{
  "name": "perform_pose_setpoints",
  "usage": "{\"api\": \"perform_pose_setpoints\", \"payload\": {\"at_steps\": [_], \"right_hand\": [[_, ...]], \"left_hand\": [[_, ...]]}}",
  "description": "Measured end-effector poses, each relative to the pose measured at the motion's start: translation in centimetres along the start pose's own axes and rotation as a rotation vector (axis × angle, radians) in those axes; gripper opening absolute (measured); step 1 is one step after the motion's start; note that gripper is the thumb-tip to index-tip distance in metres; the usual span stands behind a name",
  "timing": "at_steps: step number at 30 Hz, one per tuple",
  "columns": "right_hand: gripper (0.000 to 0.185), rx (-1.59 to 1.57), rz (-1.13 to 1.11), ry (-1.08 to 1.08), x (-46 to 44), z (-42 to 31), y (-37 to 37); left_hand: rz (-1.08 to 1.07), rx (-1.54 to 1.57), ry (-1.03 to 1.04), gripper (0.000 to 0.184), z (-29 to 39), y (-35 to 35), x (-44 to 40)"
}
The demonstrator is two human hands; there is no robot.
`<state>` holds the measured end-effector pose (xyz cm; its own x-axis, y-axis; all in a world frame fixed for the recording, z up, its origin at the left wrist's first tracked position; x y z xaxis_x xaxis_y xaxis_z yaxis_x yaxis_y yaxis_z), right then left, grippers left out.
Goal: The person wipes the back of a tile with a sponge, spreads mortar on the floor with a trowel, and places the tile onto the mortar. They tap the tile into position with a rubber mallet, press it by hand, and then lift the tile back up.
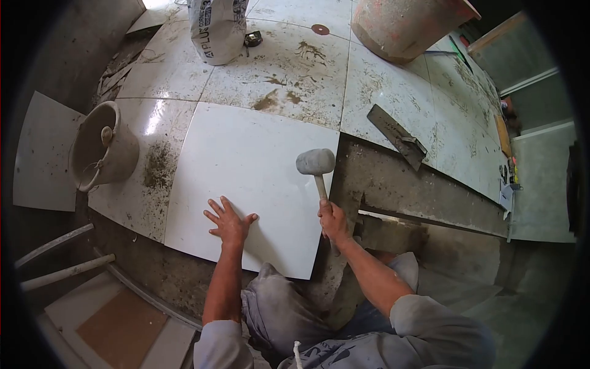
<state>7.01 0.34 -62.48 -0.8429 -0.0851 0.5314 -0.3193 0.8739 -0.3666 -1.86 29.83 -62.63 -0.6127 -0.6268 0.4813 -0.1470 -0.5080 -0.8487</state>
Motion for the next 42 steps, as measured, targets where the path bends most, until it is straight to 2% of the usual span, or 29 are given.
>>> {"api": "perform_pose_setpoints", "payload": {"at_steps": [4,6,7,8,11,14,16,17,20,22,27,28,31,33,35,37,39,42], "right_hand": [[0.057,-0.044,0.080,-0.161,-2.3,0.2,-1.2],[0.056,0.222,0.111,-0.045,-4.4,4.6,-0.8],[0.056,0.216,0.099,-0.042,-4.1,4.1,-1.1],[0.055,0.184,0.086,-0.105,-3.6,1.8,-1.5],[0.052,0.077,0.008,-0.184,-3.0,-3.8,-1.0],[0.049,-0.070,-0.057,-0.212,-4.5,-7.4,1.1],[0.047,0.093,0.075,-0.435,-5.4,-8.8,2.3],[0.045,0.200,0.111,-0.477,-5.9,-8.1,3.4],[0.044,0.311,-0.016,-0.370,-6.5,-7.2,5.0],[0.045,0.261,-0.069,-0.368,-6.6,-9.3,5.3],[0.048,-0.082,-0.228,-0.238,-7.5,-16.0,6.7],[0.048,-0.082,-0.253,-0.244,-8.4,-16.4,7.7],[0.044,0.216,-0.106,-0.424,-10.7,-13.8,9.7],[0.044,0.275,-0.127,-0.460,-11.5,-12.6,10.6],[0.044,0.331,-0.155,-0.527,-12.6,-15.3,12.4],[0.043,0.122,-0.263,-0.416,-11.0,-20.1,13.1],[0.044,0.024,-0.312,-0.415,-11.3,-22.9,14.4],[0.048,-0.133,-0.348,-0.420,-12.3,-20.8,18.0]], "left_hand": [[-0.079,-0.099,-0.042,0.107,0.6,-0.6,-1.8],[0.070,-0.052,-0.001,0.106,0.4,-1.3,-4.5],[0.150,-0.071,0.002,0.115,1.1,-2.7,-5.0],[0.162,-0.076,-0.011,0.115,1.9,-3.9,-5.8],[-0.054,0.031,-0.169,0.136,1.3,-3.7,-7.0],[-0.093,0.019,-0.209,0.136,1.2,-3.6,-7.5],[-0.145,0.023,-0.242,0.140,1.3,-3.7,-8.1],[-0.183,0.027,-0.263,0.142,1.3,-3.7,-8.3],[-0.251,0.042,-0.304,0.147,1.5,-3.5,-9.2],[-0.287,0.049,-0.341,0.149,1.1,-3.5,-9.5],[-0.308,0.103,-0.367,0.154,1.3,-3.9,-10.1],[-0.297,0.110,-0.389,0.154,1.3,-4.2,-10.6],[-0.329,0.104,-0.364,0.156,1.2,-3.9,-10.6],[-0.331,0.101,-0.355,0.156,0.9,-3.7,-10.3],[-0.308,0.115,-0.352,0.155,0.6,-4.1,-11.7],[-0.262,0.112,-0.270,0.155,0.2,-3.6,-10.9],[-0.237,0.126,-0.258,0.154,0.2,-3.5,-11.5],[-0.214,0.112,-0.259,0.153,-0.1,-3.5,-11.1]]}}
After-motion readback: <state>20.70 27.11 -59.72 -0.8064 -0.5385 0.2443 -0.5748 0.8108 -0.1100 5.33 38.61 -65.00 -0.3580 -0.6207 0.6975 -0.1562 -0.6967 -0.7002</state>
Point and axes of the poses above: each hand's wrist, its own x-axis away from the middle knuckle, its own y-axis out of the palm, z = x × y, the point moved 8 cm from there along -x, towards the middle knuckle, and after that the axes turned 2 degrees about y, right-handed, at the moved point
